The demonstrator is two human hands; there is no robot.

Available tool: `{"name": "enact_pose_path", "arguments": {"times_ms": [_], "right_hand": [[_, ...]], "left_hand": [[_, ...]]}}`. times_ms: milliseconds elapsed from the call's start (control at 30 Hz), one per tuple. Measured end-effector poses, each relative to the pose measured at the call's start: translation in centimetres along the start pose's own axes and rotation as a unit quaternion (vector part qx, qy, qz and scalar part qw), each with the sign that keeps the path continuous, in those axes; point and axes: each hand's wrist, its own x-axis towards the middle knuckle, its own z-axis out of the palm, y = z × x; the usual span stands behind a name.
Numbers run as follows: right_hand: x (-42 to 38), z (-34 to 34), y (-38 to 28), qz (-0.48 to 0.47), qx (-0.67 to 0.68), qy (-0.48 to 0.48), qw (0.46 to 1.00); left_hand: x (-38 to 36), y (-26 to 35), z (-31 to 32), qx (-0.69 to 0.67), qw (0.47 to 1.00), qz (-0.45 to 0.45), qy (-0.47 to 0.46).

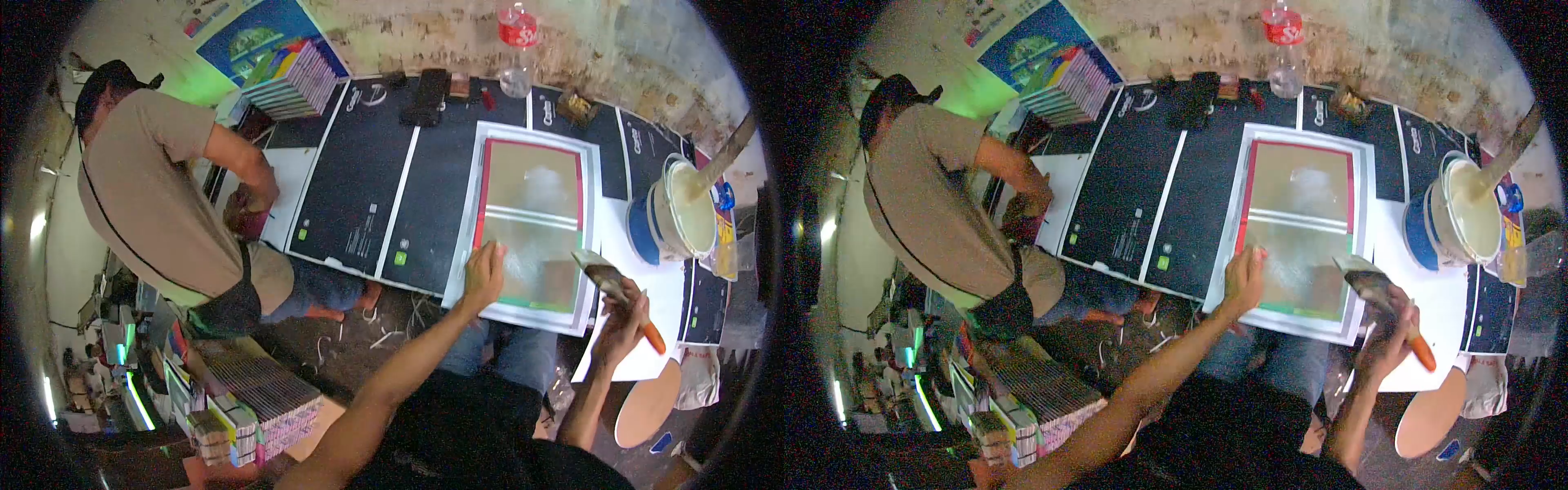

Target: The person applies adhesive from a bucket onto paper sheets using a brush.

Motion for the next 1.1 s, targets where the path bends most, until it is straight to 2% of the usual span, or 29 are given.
{"name": "enact_pose_path", "arguments": {"times_ms": [33, 67, 100, 133, 167, 200, 267, 300, 333, 367, 433, 467, 533, 567, 600, 633, 667, 700, 733, 800, 867, 933, 1000, 1100], "right_hand": [[0.7, -0.3, -0.5, -0.096, -0.117, -0.066, 0.986], [1.2, -0.8, -1.5, -0.184, -0.236, -0.13, 0.945], [1.9, 1.0, -4.2, -0.355, -0.362, -0.175, 0.844], [2.5, 0.8, -5.2, -0.402, -0.39, -0.18, 0.809], [3.6, 0.2, -7.6, -0.479, -0.437, -0.23, 0.726], [0.7, 3.8, -12.6, -0.427, -0.466, -0.209, 0.746], [2.7, 2.5, -14.0, -0.563, -0.466, -0.176, 0.659], [5.5, 0.9, -13.2, -0.635, -0.436, -0.101, 0.63], [7.6, -0.7, -12.1, -0.666, -0.402, -0.006, 0.629], [9.0, -2.1, -10.5, -0.623, -0.388, 0.056, 0.678], [10.3, -2.9, -5.2, -0.321, -0.358, 0.063, 0.875], [11.0, -3.3, -2.5, -0.163, -0.343, 0.086, 0.921], [9.9, -1.4, 2.6, -0.138, -0.255, -0.059, 0.955], [11.0, -2.3, 5.5, -0.052, -0.109, -0.094, 0.988], [8.7, 1.1, 4.1, 0.08, 0.038, -0.039, 0.995], [8.3, 1.4, 4.9, 0.05, 0.049, -0.05, 0.996], [9.0, -1.6, 7.6, 0.022, -0.036, 0.018, 0.999], [7.9, 2.2, 5.6, -0.002, -0.092, 0.032, 0.995], [8.4, 3.2, 4.8, -0.025, -0.28, 0.021, 0.96], [9.9, 6.4, 4.2, -0.169, -0.378, -0.124, 0.902], [11.6, 8.4, 4.8, -0.162, -0.38, -0.298, 0.861], [13.8, 9.1, 6.3, -0.242, -0.447, -0.457, 0.73], [17.9, 8.2, 10.0, -0.32, -0.456, -0.414, 0.72], [24.8, 10.5, 11.4, -0.255, -0.527, -0.31, 0.749]], "left_hand": [[0.7, -0.1, 0.2, 0.0, 1.0, 0.012, 0.015], [0.9, -0.2, 0.5, -0.001, 1.0, 0.023, 0.015], [0.8, 0.0, 0.5, 0.001, 0.999, 0.029, 0.017], [0.8, 0.1, 0.3, 0.004, 0.999, 0.035, 0.02], [0.9, 0.8, -0.2, -0.011, 0.999, 0.04, 0.014], [0.5, 0.6, -0.2, -0.012, 0.999, 0.031, 0.017], [0.7, -0.2, 0.4, -0.013, 0.999, 0.028, 0.03], [0.8, -0.5, 0.4, -0.015, 0.998, 0.047, 0.031], [0.7, -1.6, 1.0, -0.018, 0.998, 0.049, 0.031], [0.8, -1.5, 1.0, -0.024, 0.998, 0.042, 0.037], [0.6, -1.3, 0.8, -0.026, 0.998, 0.031, 0.038], [0.4, -1.1, 0.4, -0.019, 0.999, 0.031, 0.034], [0.8, -0.9, 0.0, -0.02, 0.999, 0.045, 0.002], [0.5, -1.8, 0.8, -0.041, 0.998, 0.052, 0.024], [0.6, -0.8, 0.3, -0.029, 0.998, 0.055, 0.031], [0.4, -2.2, 1.2, -0.001, 0.999, 0.042, 0.012], [0.4, -1.5, 0.7, -0.019, 1.0, 0.017, 0.003], [0.4, -1.9, 0.8, -0.046, 0.999, 0.012, -0.008], [0.4, -1.5, 0.6, -0.044, 0.999, -0.012, -0.016], [0.6, -0.8, 0.1, -0.006, 1.0, 0.012, -0.024], [1.2, -0.5, -0.1, -0.017, 0.999, -0.034, -0.03], [0.8, -0.9, 0.6, -0.08, 0.996, -0.04, 0.003], [0.5, -1.1, 0.9, -0.091, 0.995, -0.037, 0.012], [0.7, -0.3, 0.1, -0.054, 0.998, -0.04, -0.016]]}}
